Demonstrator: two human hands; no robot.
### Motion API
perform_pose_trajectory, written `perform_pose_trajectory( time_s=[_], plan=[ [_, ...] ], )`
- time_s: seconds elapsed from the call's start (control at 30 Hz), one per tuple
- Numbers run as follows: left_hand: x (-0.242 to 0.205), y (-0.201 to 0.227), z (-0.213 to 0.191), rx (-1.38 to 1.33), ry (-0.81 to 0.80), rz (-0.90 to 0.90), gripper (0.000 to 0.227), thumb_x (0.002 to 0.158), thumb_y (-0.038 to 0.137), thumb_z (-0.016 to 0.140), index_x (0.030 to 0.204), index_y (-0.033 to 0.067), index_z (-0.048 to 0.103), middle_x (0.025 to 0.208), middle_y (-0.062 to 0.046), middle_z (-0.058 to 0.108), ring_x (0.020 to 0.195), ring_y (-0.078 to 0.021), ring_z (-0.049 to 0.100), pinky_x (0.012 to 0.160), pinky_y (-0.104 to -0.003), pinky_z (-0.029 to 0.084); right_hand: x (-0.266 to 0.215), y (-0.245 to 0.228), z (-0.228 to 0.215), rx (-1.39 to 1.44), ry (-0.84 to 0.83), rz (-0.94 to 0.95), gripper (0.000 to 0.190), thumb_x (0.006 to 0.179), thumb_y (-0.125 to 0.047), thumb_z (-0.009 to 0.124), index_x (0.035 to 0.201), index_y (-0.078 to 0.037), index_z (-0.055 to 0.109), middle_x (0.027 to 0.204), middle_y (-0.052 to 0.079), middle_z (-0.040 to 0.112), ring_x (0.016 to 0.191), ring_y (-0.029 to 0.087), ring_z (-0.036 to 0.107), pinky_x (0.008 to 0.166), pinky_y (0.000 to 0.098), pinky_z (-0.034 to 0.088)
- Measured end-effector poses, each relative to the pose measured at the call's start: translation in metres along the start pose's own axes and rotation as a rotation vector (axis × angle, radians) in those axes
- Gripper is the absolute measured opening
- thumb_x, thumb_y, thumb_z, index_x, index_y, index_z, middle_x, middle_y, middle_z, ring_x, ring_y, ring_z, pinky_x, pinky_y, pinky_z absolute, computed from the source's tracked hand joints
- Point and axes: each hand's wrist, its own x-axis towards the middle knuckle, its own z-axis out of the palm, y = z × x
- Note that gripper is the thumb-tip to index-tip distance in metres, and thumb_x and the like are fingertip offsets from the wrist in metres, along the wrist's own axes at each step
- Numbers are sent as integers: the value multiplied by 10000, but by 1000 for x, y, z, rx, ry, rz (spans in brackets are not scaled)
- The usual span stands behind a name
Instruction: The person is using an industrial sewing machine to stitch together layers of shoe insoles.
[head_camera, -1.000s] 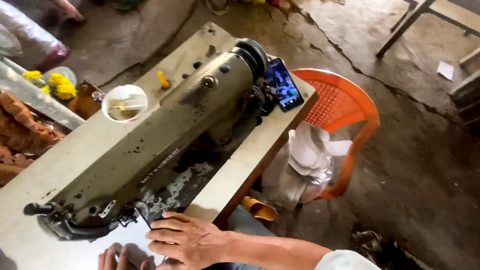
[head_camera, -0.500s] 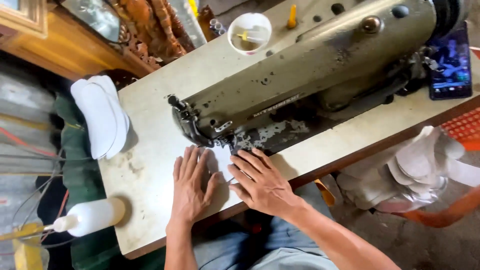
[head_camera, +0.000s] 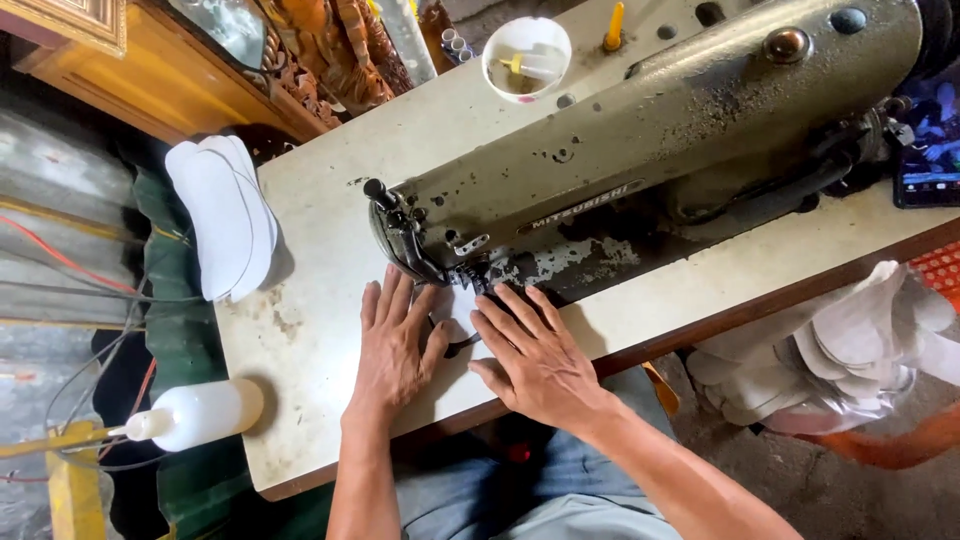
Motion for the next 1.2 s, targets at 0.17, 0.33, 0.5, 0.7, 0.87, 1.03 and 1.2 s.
perform_pose_trajectory(
  time_s=[0.17, 0.33, 0.5, 0.7, 0.87, 1.03, 1.2],
  plan=[
    [4, -4, 2, -21, 24, 13, 615, 971, 522, 387, 1528, 287, 499, 1710, -40, 279, 1590, -262, 175, 1272, -512, 95, 1, 0, 0, 1, 11, -14, 504, 1022, -454, 546, 1345, -81, 648, 1412, 128, 623, 1435, 316, 476, 1242, 536, 240],
    [3, -27, 33, 7, 120, 137, 554, 986, 514, 437, 1457, 252, 568, 1671, -75, 375, 1574, -284, 258, 1276, -510, 151, -3, 2, 5, -39, 53, 11, 479, 1008, -418, 563, 1334, -81, 662, 1360, 126, 662, 1390, 318, 536, 1228, 533, 287],
    [2, -24, 28, 65, 113, 98, 545, 1006, 501, 415, 1488, 273, 525, 1680, -32, 376, 1588, -241, 257, 1309, -488, 124, -3, 2, 8, 55, 71, 47, 515, 1033, -450, 524, 1360, -68, 637, 1385, 129, 645, 1410, 316, 516, 1229, 539, 279],
    [8, 10, -11, -32, 256, 210, 367, 1037, 323, 545, 1280, 67, 647, 1334, -201, 611, 1346, -411, 513, 1233, -540, 299, 5, 5, 5, 12, -57, 62, 504, 1035, -410, 554, 1343, -17, 620, 1414, 162, 602, 1362, 318, 494, 1236, 527, 287],
    [6, 18, -15, -37, 233, 169, 326, 1049, 328, 532, 1232, 86, 650, 1324, -175, 601, 1383, -400, 491, 1234, -542, 279, 3, 6, 2, -2, -79, 67, 571, 1053, -440, 500, 1426, -13, 562, 1491, 173, 548, 1409, 312, 462, 1259, 508, 258],
    [5, 5, 12, 45, 303, 68, 423, 1000, 501, 609, 1251, 176, 709, 1432, -161, 593, 1453, -360, 476, 1208, -540, 318, 5, 7, 12, 29, 118, 33, 486, 992, -423, 593, 1304, -58, 669, 1330, 162, 633, 1356, 344, 528, 1195, 525, 341],
    [-3, -5, 26, -1, 292, 24, 498, 1050, 514, 505, 1402, 197, 660, 1621, -140, 436, 1537, -328, 319, 1222, -582, 203, 6, 4, 5, -3, 22, 64, 494, 1007, -444, 570, 1342, -92, 658, 1381, 176, 607, 1402, 364, 482, 1194, 520, 330]
  ],
)
